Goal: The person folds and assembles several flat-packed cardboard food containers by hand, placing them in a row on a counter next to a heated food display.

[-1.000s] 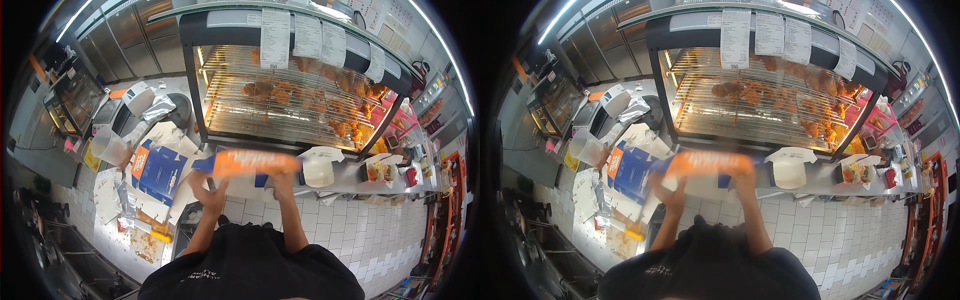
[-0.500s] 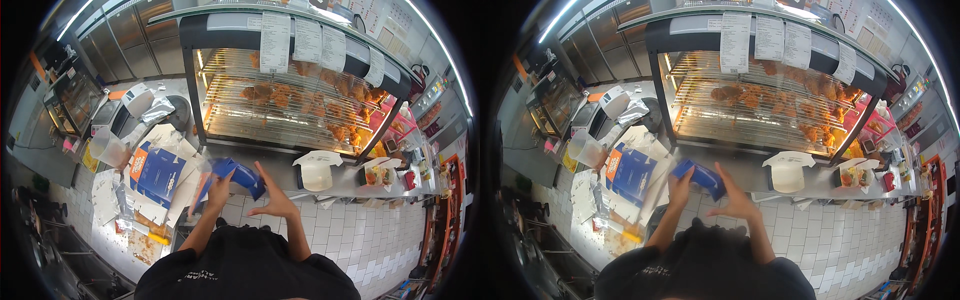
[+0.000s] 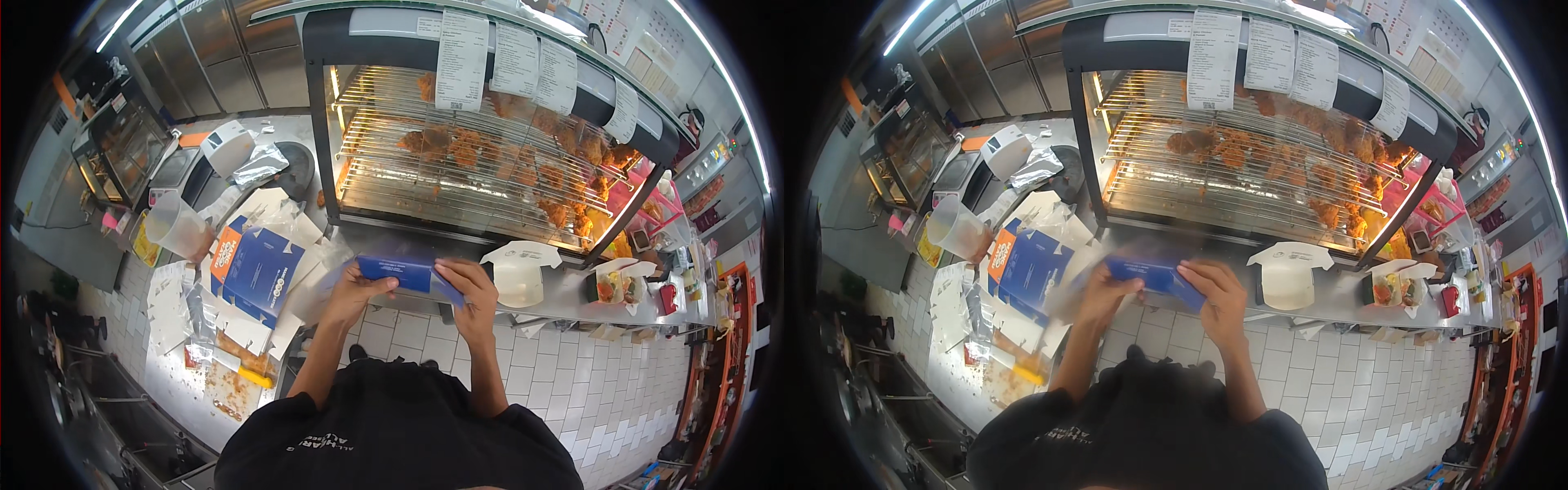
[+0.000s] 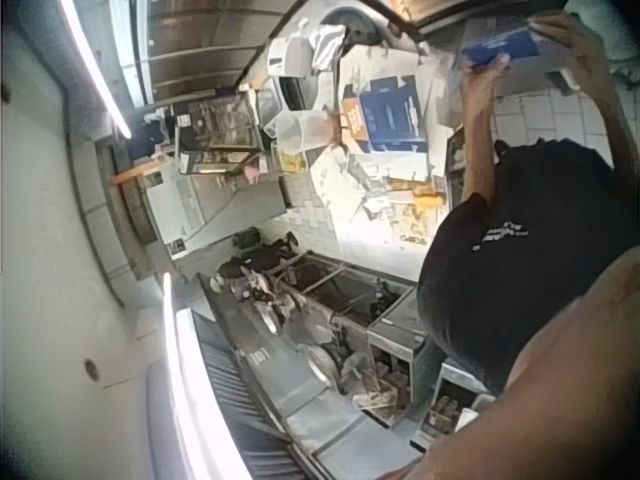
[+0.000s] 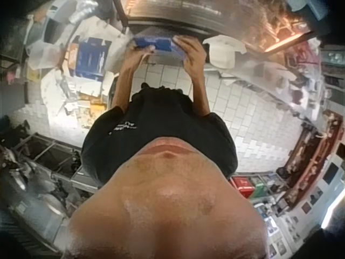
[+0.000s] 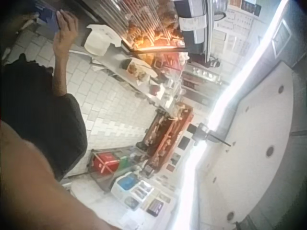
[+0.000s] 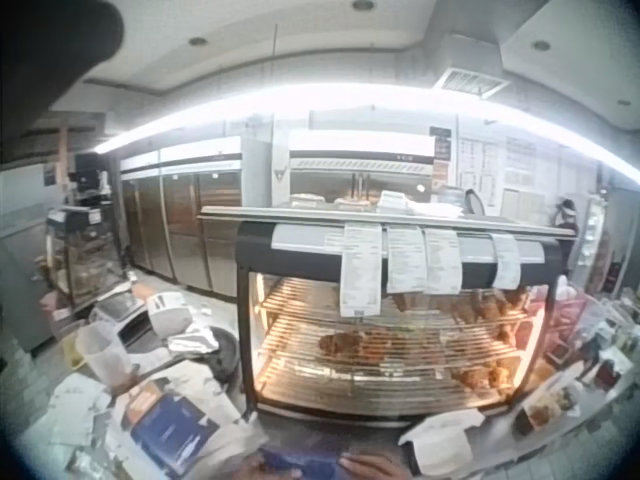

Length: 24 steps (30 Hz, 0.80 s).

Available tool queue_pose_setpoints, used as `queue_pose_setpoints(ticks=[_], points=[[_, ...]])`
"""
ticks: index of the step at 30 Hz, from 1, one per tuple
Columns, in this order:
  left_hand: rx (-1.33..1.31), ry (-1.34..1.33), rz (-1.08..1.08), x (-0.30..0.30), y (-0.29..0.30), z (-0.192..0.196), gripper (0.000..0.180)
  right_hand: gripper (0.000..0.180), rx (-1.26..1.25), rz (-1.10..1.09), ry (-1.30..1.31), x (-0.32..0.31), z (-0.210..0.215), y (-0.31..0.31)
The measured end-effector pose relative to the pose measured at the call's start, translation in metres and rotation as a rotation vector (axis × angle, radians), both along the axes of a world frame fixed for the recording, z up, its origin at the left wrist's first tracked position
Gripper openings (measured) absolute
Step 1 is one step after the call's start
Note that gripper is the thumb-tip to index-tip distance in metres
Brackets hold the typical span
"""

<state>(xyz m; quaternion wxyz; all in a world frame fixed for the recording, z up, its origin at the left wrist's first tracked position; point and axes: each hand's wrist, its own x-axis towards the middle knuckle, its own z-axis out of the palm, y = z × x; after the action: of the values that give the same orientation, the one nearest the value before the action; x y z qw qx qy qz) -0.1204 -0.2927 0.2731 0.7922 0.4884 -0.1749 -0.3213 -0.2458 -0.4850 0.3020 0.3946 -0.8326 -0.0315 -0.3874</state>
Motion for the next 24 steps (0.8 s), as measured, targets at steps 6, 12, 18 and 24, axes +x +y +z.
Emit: queue_pose_setpoints(ticks=[6, 12, 18, 24], points=[[0.094, -0.402, 0.305, -0.008, -0.014, -0.029, 0.036, 0.056, 0.285, -0.158, -0.329, 0.009, -0.013, 0.021], [0.262, -0.722, 0.214, -0.01, -0.012, -0.024, 0.043, 0.04, 1.357, 0.455, 0.057, -0.001, -0.021, 0.022], [0.055, -0.461, 0.268, -0.035, -0.026, -0.018, 0.048, 0.013, 0.951, -0.03, -0.188, 0.019, -0.031, 0.027], [0.276, -0.431, 0.318, -0.07, -0.049, 0.009, 0.043, 0.029, 1.597, 0.166, -0.094, 0.025, -0.035, 0.057]])
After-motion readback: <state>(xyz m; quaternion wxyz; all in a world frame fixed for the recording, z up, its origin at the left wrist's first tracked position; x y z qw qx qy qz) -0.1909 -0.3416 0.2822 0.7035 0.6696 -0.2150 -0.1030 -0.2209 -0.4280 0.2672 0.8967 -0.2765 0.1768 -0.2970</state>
